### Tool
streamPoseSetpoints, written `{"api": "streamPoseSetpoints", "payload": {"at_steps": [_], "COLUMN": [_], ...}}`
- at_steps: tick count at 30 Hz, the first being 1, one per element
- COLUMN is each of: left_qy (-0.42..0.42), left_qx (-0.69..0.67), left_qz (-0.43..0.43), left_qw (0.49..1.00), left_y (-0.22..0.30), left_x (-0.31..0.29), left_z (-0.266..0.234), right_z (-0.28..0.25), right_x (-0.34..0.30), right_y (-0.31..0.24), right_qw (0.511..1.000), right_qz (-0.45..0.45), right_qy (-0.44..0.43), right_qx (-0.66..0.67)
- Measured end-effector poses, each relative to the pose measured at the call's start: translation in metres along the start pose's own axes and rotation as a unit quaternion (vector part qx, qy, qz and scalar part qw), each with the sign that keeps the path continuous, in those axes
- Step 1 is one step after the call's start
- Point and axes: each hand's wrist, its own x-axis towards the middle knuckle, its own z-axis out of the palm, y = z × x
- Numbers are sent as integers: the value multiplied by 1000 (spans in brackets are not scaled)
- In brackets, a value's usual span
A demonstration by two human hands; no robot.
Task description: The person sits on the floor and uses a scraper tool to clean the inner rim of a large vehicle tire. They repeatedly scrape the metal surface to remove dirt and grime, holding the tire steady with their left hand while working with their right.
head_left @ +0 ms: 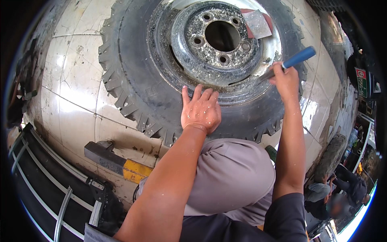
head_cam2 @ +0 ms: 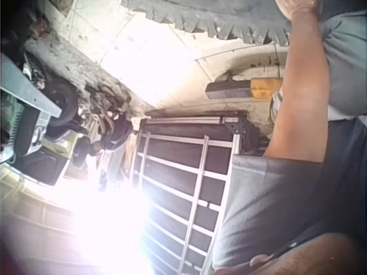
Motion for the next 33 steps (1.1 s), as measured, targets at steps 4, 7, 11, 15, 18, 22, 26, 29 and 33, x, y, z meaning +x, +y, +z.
{"api": "streamPoseSetpoints", "payload": {"at_steps": [4, 7, 11, 15, 18, 22, 26, 29, 33], "left_qy": [5, -8, 3, 2, -16, -21, -28, -5, -10], "left_qx": [1, 4, 14, 18, 30, 35, 62, 65, 66], "left_qz": [2, -3, -3, 8, -6, -17, -14, -7, 58], "left_qw": [1000, 1000, 1000, 1000, 999, 999, 998, 998, 996], "left_y": [1, -2, -1, 2, 2, 9, 9, 8, -26], "left_x": [1, 0, -1, 1, -2, 1, 1, 2, 21], "left_z": [2, 0, 1, 0, -3, -6, -2, 0, 0], "right_z": [0, -6, -3, 2, 0, 10, 14, 4, 5], "right_x": [-9, -18, -25, -35, -60, -109, -146, -171, -195], "right_y": [8, -1, 5, 12, 7, 26, 41, 35, 48], "right_qw": [999, 1000, 996, 999, 995, 937, 919, 895, 821], "right_qz": [-21, -4, -5, -43, 56, 132, 88, 141, 137], "right_qy": [28, -6, 9, 21, 0, 56, 63, 31, -41], "right_qx": [11, 19, 84, 4, 85, 317, 379, 422, 553]}}
